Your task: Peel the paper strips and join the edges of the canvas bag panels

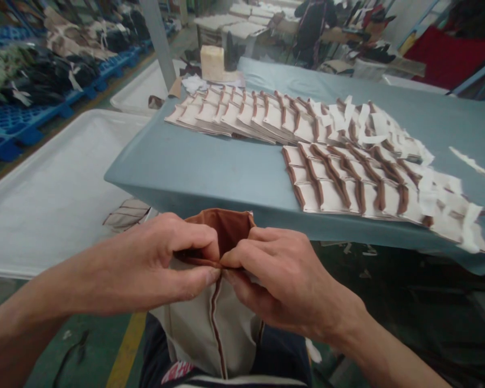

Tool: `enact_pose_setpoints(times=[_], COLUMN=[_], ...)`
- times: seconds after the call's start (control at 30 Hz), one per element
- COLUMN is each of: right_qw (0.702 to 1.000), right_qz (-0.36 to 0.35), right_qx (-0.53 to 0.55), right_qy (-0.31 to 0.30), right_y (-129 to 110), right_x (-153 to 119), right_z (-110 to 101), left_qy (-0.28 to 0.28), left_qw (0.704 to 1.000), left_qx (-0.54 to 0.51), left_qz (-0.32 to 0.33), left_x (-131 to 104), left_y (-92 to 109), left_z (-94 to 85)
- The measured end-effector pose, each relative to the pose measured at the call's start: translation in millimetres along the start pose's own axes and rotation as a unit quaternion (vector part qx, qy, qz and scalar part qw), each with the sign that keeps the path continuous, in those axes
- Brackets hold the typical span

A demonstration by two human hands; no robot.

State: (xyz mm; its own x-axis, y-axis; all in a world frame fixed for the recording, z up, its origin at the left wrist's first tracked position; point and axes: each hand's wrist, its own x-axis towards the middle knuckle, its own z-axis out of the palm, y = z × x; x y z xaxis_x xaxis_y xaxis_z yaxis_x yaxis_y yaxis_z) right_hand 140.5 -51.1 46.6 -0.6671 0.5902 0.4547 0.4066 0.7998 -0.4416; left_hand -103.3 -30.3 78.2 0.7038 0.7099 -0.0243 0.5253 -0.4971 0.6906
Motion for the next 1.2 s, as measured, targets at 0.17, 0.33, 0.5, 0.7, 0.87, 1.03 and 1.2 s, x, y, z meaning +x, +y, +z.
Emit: enact_pose_setpoints(times=[0.17, 0.33, 0.5, 0.7, 0.87, 1.03, 1.2], right_qw=[0.999, 0.978, 0.964, 0.98, 0.99, 0.985, 0.977], right_qz=[0.009, 0.05, 0.045, 0.017, 0.048, 0.094, 0.127], right_qx=[0.045, 0.2, 0.26, 0.199, 0.123, 0.094, 0.132], right_qy=[-0.014, 0.022, 0.012, -0.007, -0.055, -0.11, -0.106], right_y=[2, 10, 11, 31, 55, 59, 58], right_x=[0, 3, 8, 12, 11, 2, -6], right_z=[-6, -1, 1, -10, -11, -10, -12], left_qy=[0.046, 0.143, 0.168, 0.159, 0.137, 0.156, 0.229], left_qw=[0.998, 0.983, 0.971, 0.975, 0.986, 0.986, 0.973], left_qx=[-0.04, -0.088, -0.136, -0.13, -0.088, -0.044, -0.001], left_qz=[0.012, 0.073, 0.097, 0.085, 0.037, -0.028, -0.036], left_x=[3, -3, -1, -16, -29, -35, -51], left_y=[15, 11, 10, -5, -14, -11, -16], left_z=[14.1, 43.1, 49.4, 39.2, 27.7, 26.3, 19.1])
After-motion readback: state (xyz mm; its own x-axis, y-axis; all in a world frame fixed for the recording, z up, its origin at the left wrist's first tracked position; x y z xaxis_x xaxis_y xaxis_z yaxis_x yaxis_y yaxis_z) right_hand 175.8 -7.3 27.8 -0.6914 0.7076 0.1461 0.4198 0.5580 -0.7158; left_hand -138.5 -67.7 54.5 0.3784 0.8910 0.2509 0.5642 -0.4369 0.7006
